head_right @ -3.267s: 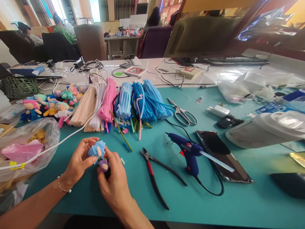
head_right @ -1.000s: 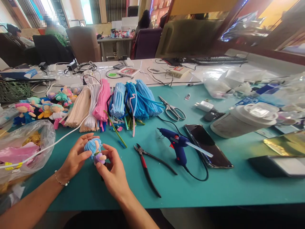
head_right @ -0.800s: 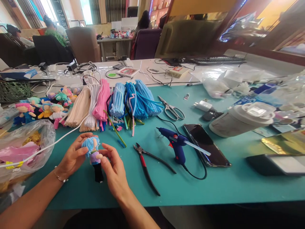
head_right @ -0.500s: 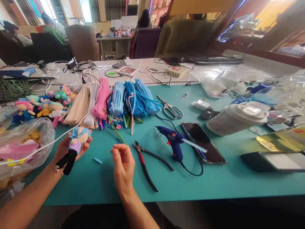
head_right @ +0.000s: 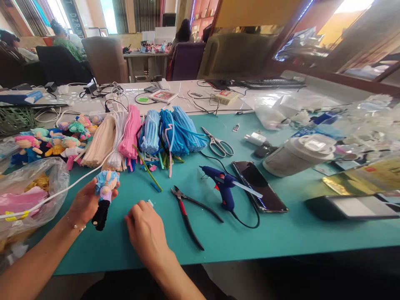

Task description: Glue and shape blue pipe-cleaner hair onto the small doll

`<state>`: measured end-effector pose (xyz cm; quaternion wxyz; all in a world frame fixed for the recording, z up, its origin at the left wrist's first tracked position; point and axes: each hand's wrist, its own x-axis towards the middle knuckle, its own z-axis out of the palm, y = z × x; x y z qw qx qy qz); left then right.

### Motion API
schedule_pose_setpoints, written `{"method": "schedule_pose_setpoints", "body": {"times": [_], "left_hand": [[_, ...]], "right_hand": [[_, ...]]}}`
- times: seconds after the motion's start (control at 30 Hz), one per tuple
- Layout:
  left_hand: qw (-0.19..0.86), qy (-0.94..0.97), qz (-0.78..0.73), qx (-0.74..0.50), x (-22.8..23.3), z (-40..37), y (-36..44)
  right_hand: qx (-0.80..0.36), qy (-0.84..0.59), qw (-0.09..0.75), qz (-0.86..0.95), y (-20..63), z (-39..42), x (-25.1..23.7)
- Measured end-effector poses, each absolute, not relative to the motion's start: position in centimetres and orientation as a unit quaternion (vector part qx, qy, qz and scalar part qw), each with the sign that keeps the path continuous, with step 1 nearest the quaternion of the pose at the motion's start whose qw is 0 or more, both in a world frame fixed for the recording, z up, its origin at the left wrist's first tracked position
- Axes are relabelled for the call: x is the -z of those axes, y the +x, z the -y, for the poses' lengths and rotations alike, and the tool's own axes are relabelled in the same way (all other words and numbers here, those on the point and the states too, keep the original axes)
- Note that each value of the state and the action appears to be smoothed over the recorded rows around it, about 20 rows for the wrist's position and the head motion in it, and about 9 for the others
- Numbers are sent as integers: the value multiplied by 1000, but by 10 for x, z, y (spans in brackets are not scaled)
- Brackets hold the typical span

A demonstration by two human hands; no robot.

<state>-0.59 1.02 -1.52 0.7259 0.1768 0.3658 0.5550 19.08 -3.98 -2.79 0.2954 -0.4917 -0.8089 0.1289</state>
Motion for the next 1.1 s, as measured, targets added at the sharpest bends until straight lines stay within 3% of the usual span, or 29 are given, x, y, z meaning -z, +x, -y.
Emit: {"method": "schedule_pose_setpoints", "body": {"times": [0.17, 0.53, 0.9, 1.1], "left_hand": [[714, 240, -375, -540, 8, -5, 7], [681, 399, -410, -457, 15, 12, 18], [661, 487, -344, -456, 15, 12, 23], [651, 499, -329, -468, 19, 13, 21]], "right_hand": [[-211, -476, 421, 743, 231, 53, 11], [-375, -529, 488, 584, 256, 68, 23], [-331, -421, 595, 599, 219, 59, -2], [-295, -415, 588, 628, 207, 56, -1]]}}
